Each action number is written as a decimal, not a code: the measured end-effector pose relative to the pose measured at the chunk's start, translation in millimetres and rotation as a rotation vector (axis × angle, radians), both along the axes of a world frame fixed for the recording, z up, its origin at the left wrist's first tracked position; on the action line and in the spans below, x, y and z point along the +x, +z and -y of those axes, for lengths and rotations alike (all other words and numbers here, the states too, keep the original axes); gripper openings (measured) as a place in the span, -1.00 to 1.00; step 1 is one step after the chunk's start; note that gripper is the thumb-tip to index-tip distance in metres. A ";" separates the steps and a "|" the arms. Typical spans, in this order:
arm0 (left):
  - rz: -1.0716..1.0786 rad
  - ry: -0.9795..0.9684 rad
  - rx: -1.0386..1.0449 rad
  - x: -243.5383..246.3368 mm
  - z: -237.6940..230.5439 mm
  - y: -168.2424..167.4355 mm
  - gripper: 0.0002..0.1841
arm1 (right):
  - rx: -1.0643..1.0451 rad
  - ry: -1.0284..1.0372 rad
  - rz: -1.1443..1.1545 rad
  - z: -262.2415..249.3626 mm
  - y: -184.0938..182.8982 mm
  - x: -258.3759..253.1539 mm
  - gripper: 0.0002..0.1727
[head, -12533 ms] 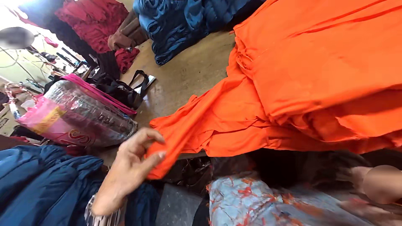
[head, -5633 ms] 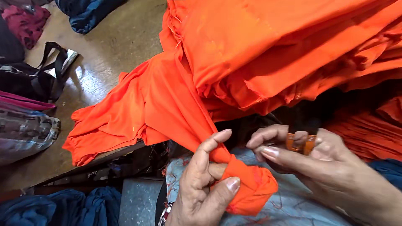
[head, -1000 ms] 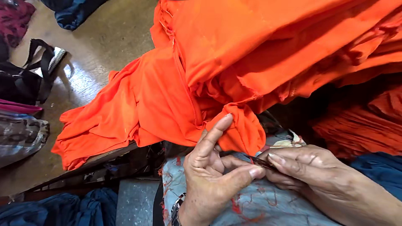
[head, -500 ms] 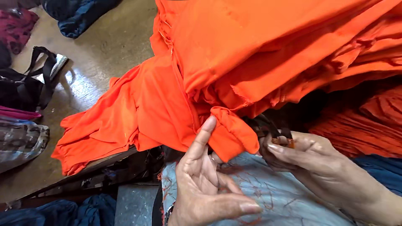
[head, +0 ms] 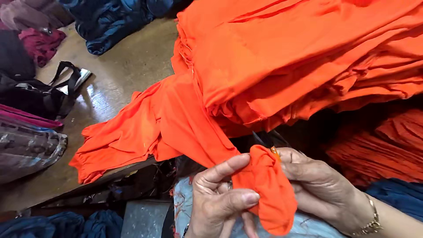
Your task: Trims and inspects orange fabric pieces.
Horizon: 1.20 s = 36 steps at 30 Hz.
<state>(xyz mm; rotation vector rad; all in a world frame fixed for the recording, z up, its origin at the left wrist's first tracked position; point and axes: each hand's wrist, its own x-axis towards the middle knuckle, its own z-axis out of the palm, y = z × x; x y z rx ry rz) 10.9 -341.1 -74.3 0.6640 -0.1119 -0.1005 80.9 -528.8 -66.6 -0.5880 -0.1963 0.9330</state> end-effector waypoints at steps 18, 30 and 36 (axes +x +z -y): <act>0.238 0.432 0.453 -3.0 -7.4 -3.1 -0.52 | 0.000 0.064 0.185 -6.0 -4.6 -3.7 -0.74; 0.661 0.832 1.158 -14.1 -4.7 16.4 -0.85 | -0.886 -0.838 1.728 -42.0 47.4 29.6 -0.92; 0.500 0.805 0.994 6.4 -47.0 22.1 -0.78 | -0.360 -0.240 1.594 -12.1 113.2 116.0 -0.88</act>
